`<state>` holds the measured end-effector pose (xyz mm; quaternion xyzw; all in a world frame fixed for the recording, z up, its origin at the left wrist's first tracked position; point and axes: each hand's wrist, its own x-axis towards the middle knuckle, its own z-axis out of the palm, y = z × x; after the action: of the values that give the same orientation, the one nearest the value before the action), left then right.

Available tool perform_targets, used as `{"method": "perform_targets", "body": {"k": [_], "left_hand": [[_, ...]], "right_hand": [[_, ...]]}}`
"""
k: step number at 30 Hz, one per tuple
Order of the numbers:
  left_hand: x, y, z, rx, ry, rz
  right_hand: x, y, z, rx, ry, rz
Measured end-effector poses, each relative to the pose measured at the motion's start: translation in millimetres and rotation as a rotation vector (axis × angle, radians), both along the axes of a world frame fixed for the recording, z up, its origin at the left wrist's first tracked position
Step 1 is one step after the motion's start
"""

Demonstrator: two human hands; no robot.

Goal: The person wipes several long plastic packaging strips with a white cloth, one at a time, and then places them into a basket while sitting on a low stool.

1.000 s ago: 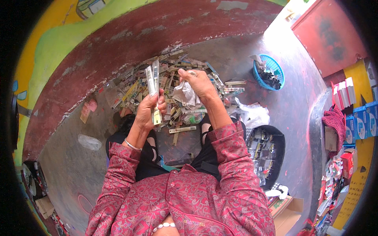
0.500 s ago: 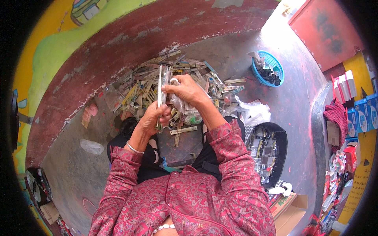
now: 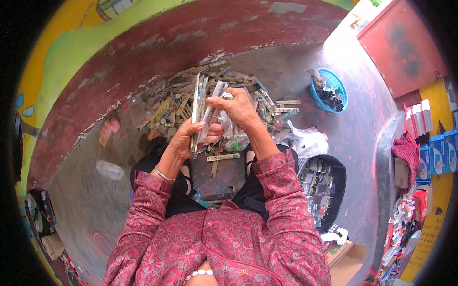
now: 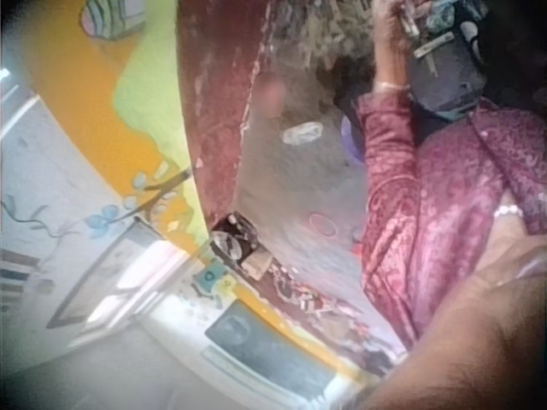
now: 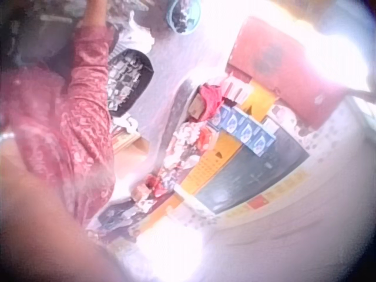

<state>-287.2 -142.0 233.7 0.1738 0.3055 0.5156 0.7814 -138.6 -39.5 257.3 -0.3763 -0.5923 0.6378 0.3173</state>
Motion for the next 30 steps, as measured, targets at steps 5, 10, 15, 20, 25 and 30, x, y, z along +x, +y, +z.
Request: {"method": "perform_targets", "body": {"k": [5,10,15,20,25,30], "left_hand": [[5.5,-0.2,-4.7,0.056,0.159,0.0],[3.4,0.3,-1.0,-0.009,0.026,0.024],[3.4,0.9,-7.7,-0.005,-0.005,-0.005],[9.1,-4.2,5.5,0.048,0.126,-0.037],[5.4,-1.3,-6.3,0.036,0.074,-0.037],[10.1,3.5,1.6,0.041,-0.071,0.038]], "right_hand": [[-3.9,4.6,-14.9,0.145,-0.133,-0.048],[-4.7,5.4,-14.9,0.094,-0.083,0.004],[-1.8,6.5,-19.1,0.185,-0.21,-0.016],[1.6,7.5,-8.0,0.293,-0.288,-0.078],[4.8,9.3,-11.6,0.333,-0.272,-0.07],[10.2,0.8,23.5,0.566,-0.251,-0.609]]}}
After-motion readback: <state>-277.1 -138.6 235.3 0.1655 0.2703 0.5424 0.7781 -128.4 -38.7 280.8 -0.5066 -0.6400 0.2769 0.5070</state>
